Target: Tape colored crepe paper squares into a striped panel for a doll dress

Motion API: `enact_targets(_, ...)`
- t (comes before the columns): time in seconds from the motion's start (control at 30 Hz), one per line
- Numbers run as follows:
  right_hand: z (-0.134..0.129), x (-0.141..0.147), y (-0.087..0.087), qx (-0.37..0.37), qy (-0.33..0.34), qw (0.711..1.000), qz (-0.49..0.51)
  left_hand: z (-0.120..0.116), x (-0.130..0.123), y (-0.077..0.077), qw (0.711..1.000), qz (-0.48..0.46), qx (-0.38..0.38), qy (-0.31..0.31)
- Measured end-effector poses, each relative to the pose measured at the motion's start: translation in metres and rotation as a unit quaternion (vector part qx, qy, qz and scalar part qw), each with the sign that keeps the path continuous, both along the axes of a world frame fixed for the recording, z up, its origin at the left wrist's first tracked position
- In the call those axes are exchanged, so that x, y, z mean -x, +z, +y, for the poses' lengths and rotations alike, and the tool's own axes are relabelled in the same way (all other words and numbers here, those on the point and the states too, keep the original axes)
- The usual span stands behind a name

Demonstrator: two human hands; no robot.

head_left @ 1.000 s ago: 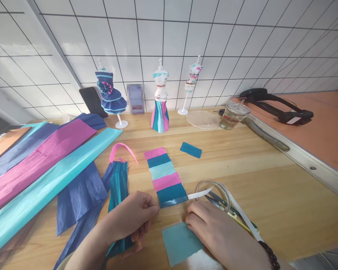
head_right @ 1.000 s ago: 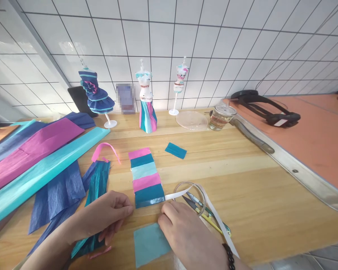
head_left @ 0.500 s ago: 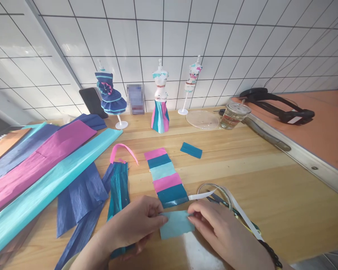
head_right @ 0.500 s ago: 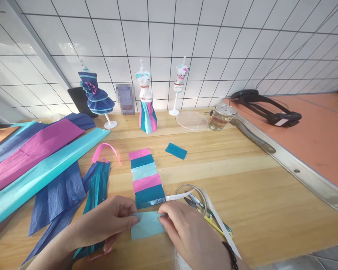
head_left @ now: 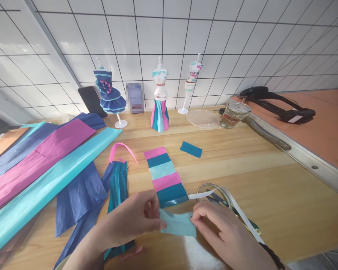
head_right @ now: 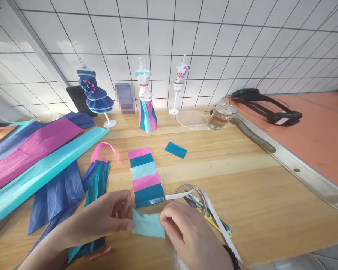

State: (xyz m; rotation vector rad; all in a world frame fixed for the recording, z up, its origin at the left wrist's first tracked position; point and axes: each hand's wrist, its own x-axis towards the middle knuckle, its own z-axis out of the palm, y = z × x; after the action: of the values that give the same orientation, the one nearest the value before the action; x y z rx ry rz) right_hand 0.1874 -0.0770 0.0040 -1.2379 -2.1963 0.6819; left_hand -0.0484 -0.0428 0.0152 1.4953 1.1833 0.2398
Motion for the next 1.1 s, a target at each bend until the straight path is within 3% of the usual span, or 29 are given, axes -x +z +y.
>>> enact_targets(0.17,-0.002,-0.002,0.005,-0.04,0.019,0.999,0.012,0.0,-0.005,0.007,1.0,0.016,-0.017,-0.017)
enact_targets(0.3,-0.007,-0.004,0.014,-0.086,0.048,0.995,0.009,-0.002,-0.005,0.007,0.99,0.04,-0.132,0.035)
enact_targets(0.4,-0.012,-0.003,0.021,-0.106,0.06,0.993,0.006,-0.005,-0.005,0.008,0.984,-0.005,-0.179,0.015)
enact_targets(0.5,-0.014,0.0,0.025,-0.12,0.068,0.99,-0.006,-0.007,-0.009,0.009,0.987,-0.064,-0.141,-0.032)
enact_targets(0.57,-0.014,0.0,0.027,-0.131,0.069,0.989,-0.013,-0.008,-0.011,0.01,0.991,-0.069,-0.107,-0.032)
enact_targets(0.73,-0.011,-0.006,0.024,-0.168,0.054,0.984,-0.028,-0.006,-0.01,0.009,0.995,-0.067,-0.072,0.007)
enact_targets(1.0,-0.006,-0.041,0.008,-0.146,0.042,0.986,-0.062,0.001,-0.005,0.006,0.988,-0.098,-0.086,0.078)
enact_targets(1.1,-0.004,-0.048,0.009,-0.143,0.039,0.988,-0.048,0.005,-0.005,0.008,0.986,-0.045,-0.101,0.128)
